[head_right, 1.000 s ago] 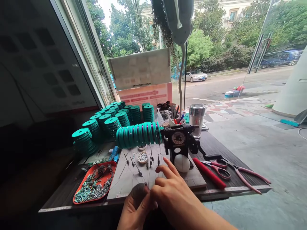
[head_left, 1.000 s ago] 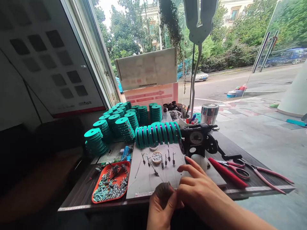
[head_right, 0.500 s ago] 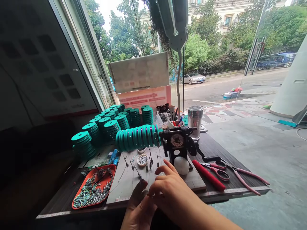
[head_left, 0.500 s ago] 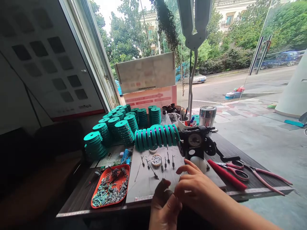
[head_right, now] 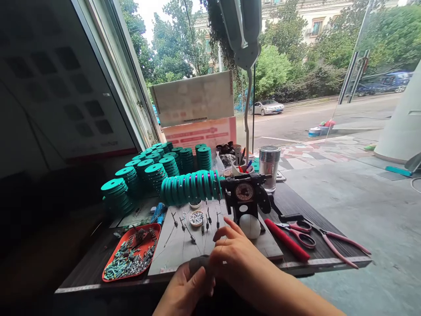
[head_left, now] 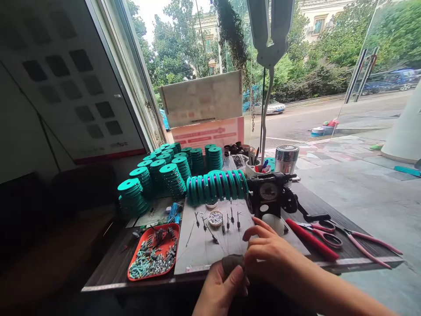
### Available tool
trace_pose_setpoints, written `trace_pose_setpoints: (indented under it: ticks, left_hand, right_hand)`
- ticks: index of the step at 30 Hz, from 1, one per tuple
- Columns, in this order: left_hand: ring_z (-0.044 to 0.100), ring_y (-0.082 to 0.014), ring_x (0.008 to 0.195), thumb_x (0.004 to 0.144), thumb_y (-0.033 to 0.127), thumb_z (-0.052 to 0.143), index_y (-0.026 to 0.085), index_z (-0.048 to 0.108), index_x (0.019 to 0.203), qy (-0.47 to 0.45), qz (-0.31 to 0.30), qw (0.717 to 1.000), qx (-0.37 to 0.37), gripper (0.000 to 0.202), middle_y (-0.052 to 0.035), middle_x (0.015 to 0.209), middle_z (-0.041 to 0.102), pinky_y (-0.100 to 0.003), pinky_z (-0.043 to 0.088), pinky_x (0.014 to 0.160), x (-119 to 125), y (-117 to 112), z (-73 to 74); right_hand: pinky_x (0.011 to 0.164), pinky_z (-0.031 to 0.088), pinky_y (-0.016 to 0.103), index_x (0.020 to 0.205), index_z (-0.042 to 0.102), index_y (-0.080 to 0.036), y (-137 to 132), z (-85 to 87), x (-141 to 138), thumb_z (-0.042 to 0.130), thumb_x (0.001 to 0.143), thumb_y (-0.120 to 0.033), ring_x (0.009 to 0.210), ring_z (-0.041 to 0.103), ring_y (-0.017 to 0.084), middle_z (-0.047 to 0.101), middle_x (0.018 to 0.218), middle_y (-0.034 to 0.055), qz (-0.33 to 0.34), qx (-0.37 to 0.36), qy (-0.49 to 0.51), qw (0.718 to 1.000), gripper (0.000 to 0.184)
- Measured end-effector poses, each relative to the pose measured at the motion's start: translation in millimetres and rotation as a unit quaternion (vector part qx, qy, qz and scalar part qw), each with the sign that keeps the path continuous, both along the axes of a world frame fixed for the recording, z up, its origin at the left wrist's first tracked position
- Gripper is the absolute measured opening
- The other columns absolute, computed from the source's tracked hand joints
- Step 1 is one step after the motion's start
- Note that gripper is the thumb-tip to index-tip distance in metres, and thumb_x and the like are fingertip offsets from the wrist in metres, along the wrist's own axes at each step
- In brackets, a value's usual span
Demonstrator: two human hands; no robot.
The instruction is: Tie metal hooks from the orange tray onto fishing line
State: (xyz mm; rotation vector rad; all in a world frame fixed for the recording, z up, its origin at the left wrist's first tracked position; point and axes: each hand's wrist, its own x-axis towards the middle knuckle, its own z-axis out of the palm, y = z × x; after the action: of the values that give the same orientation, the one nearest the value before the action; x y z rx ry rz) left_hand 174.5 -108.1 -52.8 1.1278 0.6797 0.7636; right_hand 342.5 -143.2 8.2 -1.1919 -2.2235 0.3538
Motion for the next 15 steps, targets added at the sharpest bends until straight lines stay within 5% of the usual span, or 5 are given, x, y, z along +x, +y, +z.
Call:
trace_pose_setpoints:
  ticks: [4,9,15]
  left_hand:
    - [0.036,-0.0091,0.050,0.065,0.051,0.067,0.014,0.055,0.048,0.004,-0.020,0.999,0.043,0.043,0.0023,0.047,0.042,-0.024,0.026,0.051,4.8,-0.7,5.0]
    - [0.033,-0.0080,0.047,0.059,0.050,0.072,0.013,0.060,0.051,-0.045,-0.025,0.998,-0.041,0.040,0.0021,0.047,0.042,-0.023,0.021,0.048,9.4,-2.7,0.5]
    - [0.035,-0.0078,0.048,0.058,0.044,0.076,0.012,0.063,0.052,-0.067,-0.024,0.996,-0.057,0.035,0.0012,0.047,0.044,-0.022,0.022,0.048,8.7,-3.2,0.6]
  right_hand:
    - [0.107,0.015,0.037,0.065,0.058,-0.022,-0.5,-3.5,0.3,0.058,0.084,-0.014,0.093,0.051,0.013,0.056,0.066,-0.0060,0.011,-0.013,0.000,1.000,0.020]
    - [0.107,0.016,0.039,0.069,0.058,-0.021,2.1,-6.6,0.6,0.058,0.084,-0.016,0.097,0.050,0.014,0.059,0.069,-0.0057,0.008,-0.025,0.025,0.999,0.017]
    - [0.108,0.014,0.039,0.068,0.058,-0.021,2.6,-8.3,2.2,0.058,0.084,-0.013,0.097,0.051,0.014,0.058,0.067,-0.0061,0.020,-0.025,0.039,0.999,0.018]
